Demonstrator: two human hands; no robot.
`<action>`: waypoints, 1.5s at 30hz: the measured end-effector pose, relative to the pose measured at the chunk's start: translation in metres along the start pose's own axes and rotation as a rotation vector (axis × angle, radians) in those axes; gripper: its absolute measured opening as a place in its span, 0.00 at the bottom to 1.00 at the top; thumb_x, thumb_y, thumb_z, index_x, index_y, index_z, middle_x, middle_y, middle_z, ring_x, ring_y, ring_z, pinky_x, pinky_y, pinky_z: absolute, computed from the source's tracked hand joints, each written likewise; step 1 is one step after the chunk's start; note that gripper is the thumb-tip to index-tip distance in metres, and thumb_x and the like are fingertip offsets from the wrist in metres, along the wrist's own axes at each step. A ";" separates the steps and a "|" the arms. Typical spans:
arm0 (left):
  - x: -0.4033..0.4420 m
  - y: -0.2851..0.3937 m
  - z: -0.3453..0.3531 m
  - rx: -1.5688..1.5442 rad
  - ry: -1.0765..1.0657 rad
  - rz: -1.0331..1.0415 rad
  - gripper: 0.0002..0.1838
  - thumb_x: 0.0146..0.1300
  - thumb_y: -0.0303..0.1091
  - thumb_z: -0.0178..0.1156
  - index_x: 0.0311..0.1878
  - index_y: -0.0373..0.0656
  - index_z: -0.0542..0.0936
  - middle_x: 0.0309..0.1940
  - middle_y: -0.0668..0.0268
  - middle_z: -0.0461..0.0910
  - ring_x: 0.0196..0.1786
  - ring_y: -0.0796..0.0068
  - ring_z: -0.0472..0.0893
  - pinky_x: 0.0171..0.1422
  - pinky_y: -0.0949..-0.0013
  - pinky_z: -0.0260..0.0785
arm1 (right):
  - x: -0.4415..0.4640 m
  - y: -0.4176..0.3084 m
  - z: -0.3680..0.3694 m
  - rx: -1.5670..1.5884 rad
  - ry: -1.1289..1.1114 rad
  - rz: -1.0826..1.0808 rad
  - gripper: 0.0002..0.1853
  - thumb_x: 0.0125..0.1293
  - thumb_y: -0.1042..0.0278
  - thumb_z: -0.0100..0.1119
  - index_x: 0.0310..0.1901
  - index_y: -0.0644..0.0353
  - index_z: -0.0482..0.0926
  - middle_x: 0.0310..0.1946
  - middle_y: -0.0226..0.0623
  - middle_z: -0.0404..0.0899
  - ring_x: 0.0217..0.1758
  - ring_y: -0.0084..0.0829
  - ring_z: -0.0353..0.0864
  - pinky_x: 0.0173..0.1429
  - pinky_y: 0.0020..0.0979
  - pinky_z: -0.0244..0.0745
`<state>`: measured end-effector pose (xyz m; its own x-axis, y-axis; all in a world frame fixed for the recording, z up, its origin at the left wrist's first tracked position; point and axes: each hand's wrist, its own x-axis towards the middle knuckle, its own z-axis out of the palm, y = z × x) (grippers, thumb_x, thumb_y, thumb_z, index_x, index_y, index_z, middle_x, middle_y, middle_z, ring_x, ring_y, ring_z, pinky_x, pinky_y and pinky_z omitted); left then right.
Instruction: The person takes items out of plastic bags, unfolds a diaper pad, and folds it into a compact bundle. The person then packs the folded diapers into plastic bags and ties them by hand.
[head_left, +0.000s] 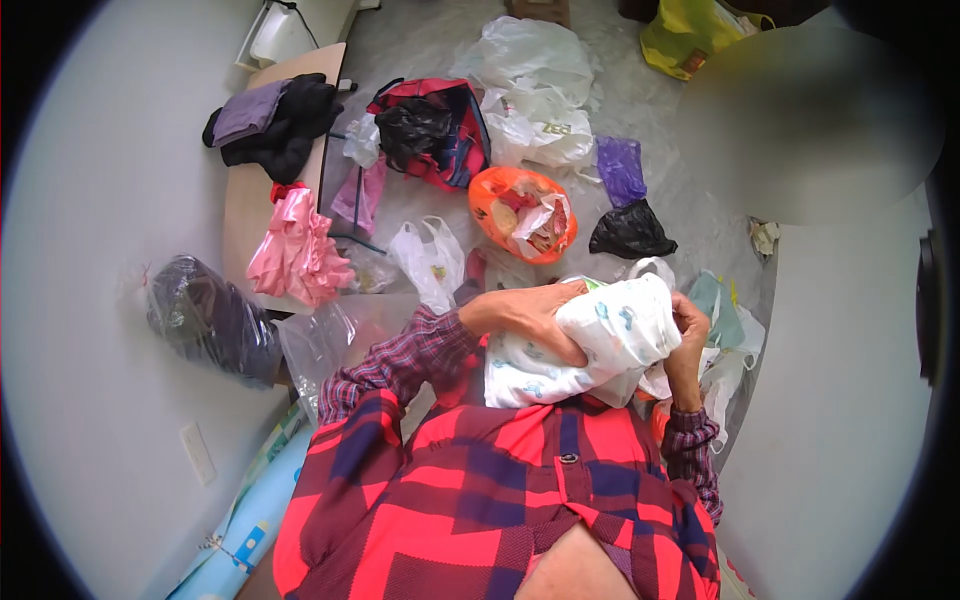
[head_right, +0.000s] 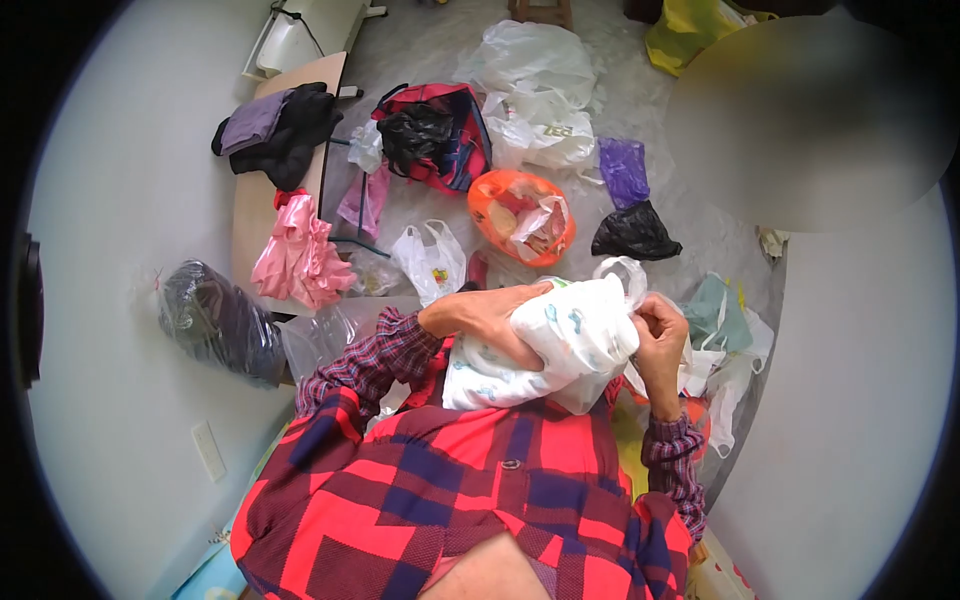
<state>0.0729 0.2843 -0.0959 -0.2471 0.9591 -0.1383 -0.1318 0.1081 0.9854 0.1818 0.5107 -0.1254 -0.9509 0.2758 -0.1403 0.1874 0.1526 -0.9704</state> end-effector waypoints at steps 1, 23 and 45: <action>-0.002 -0.004 0.000 -0.035 0.038 -0.035 0.33 0.35 0.41 0.68 0.48 0.38 0.72 0.42 0.58 0.75 0.48 0.65 0.73 0.54 0.67 0.63 | -0.001 -0.001 -0.001 0.158 0.001 0.167 0.03 0.51 0.79 0.48 0.24 0.64 0.72 0.24 0.22 0.71 0.24 0.11 0.65 0.27 0.16 0.57; -0.312 -0.233 -0.045 -0.889 2.282 0.203 0.21 0.45 0.22 0.59 0.46 0.30 0.70 0.38 0.57 0.76 0.37 0.63 0.79 0.41 0.66 0.74 | 0.031 -0.009 0.065 0.483 -0.353 0.352 0.16 0.44 0.68 0.49 0.35 0.70 0.74 0.31 0.38 0.76 0.33 0.28 0.75 0.43 0.27 0.69; -0.374 -0.310 -0.204 0.556 1.958 -0.986 0.19 0.57 0.32 0.57 0.52 0.35 0.73 0.42 0.62 0.77 0.43 0.72 0.76 0.51 0.70 0.66 | 0.047 -0.079 0.209 -0.360 -0.295 0.167 0.05 0.45 0.77 0.50 0.26 0.68 0.71 0.20 0.31 0.68 0.23 0.20 0.67 0.28 0.22 0.63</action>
<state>0.0106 -0.1610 -0.3702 -0.6777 -0.7353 0.0028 -0.6582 0.6083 0.4436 0.0704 0.3135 -0.0963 -0.9202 0.0519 -0.3880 0.3667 0.4615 -0.8078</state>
